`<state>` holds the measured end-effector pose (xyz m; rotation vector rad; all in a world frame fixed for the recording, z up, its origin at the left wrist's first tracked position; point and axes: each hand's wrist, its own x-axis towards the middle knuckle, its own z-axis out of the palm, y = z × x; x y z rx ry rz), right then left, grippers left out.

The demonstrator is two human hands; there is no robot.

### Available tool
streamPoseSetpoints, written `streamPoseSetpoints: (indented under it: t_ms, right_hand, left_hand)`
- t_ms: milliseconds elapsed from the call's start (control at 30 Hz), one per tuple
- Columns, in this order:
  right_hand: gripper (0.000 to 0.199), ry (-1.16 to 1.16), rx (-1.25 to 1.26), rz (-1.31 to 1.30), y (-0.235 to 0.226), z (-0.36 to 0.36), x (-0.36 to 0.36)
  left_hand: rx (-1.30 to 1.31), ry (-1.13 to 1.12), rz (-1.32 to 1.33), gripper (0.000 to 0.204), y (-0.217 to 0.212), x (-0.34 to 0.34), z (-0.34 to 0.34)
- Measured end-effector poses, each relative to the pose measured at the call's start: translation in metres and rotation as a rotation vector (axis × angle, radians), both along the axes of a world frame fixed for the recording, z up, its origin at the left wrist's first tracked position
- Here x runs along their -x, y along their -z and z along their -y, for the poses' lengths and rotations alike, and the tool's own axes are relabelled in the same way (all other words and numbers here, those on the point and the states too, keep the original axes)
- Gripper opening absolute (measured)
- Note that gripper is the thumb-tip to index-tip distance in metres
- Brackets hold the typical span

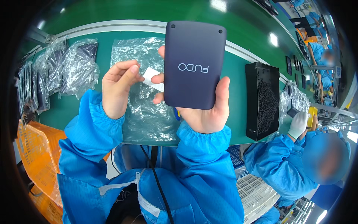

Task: Assembling or inspecting electronic device components at a factory workbench using pliers and gloves.

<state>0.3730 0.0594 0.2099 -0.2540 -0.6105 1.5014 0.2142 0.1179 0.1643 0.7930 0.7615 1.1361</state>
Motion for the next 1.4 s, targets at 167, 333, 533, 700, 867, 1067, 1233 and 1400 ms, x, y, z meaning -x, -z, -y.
streamPoseSetpoints:
  t_ms: [167, 333, 533, 700, 867, 1067, 1233, 1400]
  right_hand:
    - [0.067, -0.089, -0.057, 0.061, 0.002, 0.003, -0.016]
    - [0.068, -0.084, -0.052, 0.084, -0.004, 0.010, -0.024]
    - [0.066, 0.003, -0.013, 0.019, -0.009, 0.014, -0.027]
    - [0.070, 0.034, 0.005, 0.002, -0.010, 0.014, -0.028]
    - [0.070, 0.016, 0.003, 0.024, -0.008, 0.010, -0.027]
    - [0.067, -0.028, 0.027, 0.110, -0.010, 0.002, -0.028]
    - [0.059, 0.369, 0.164, 0.859, -0.025, -0.021, -0.032]
    - [0.047, 0.958, 0.124, 2.092, 0.004, -0.100, -0.064]
  left_hand:
    - [0.066, 0.096, -0.013, 0.009, -0.004, 0.000, 0.001]
    - [0.130, 0.151, -0.069, 0.016, -0.007, -0.002, 0.002]
    - [0.125, 0.191, -0.049, 0.023, 0.002, 0.000, 0.000]
    - [0.183, 0.184, -0.040, 0.030, 0.005, 0.002, 0.000]
    - [0.203, 0.208, -0.045, 0.031, 0.003, 0.000, 0.002]
    - [0.185, 0.268, -0.073, 0.028, 0.004, -0.002, -0.001]
    - [0.142, 0.243, -0.060, 0.028, 0.002, -0.003, -0.005]
    - [0.110, 0.242, -0.089, 0.021, 0.004, 0.002, -0.004]
